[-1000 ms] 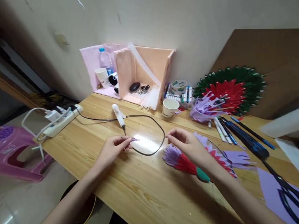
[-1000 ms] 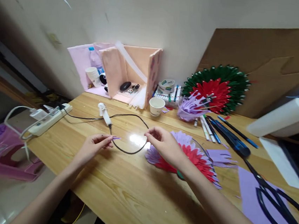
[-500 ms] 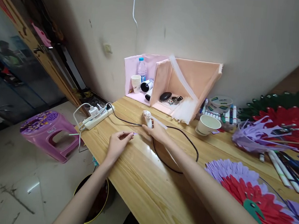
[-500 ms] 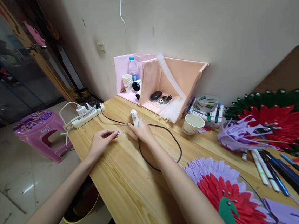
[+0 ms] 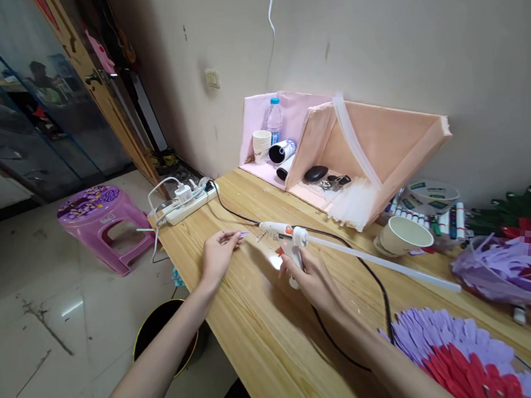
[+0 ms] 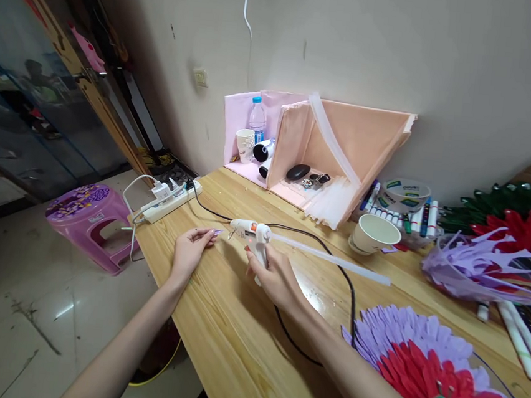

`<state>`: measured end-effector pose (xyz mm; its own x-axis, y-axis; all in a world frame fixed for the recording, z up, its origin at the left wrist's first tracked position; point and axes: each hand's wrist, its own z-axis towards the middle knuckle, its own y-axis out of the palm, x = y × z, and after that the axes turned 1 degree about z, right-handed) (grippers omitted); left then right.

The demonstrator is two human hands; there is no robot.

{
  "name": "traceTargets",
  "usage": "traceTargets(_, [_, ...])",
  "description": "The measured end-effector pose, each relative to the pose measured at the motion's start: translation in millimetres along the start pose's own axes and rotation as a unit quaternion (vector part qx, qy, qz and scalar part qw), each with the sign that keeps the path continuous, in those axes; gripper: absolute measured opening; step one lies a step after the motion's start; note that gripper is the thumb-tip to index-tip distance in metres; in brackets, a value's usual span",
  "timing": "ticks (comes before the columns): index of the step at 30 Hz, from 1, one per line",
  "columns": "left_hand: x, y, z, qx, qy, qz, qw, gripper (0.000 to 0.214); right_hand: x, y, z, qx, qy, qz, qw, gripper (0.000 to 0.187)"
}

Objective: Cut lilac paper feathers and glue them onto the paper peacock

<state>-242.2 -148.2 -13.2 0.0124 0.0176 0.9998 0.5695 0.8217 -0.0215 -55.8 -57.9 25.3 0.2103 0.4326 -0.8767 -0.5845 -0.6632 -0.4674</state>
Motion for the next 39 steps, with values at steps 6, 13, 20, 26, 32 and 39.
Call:
traceTargets(6, [0, 1.3, -2, -0.009, 0.002, 0.004, 1.0, 0.022, 7, 13, -7, -0.036, 0.012, 0.017, 0.999, 0.035])
traceTargets(13, [0, 1.6, -4, -0.022, 0.007, 0.006, 1.0, 0.024, 12, 17, -4, -0.032, 0.005, 0.005, 0.999, 0.037])
traceTargets(20, [0, 2.6, -4, -0.029, 0.005, 0.007, 1.0, 0.025, 12, 17, -4, -0.029, -0.003, -0.009, 1.0, 0.037])
traceTargets(26, [-1, 2.3, -4, -0.028, 0.004, 0.006, 1.0, 0.025, 17, 18, -5, -0.027, 0.009, -0.005, 1.0, 0.037])
traceTargets(32, [-2, 2.0, -3, -0.03, 0.0, 0.005, 1.0, 0.025, 20, 19, -5, -0.025, 0.012, -0.005, 1.0, 0.038])
traceTargets(39, [-1, 1.8, -4, -0.029, -0.003, 0.001, 1.0, 0.026, 22, 18, -3, -0.018, 0.015, -0.014, 1.0, 0.038])
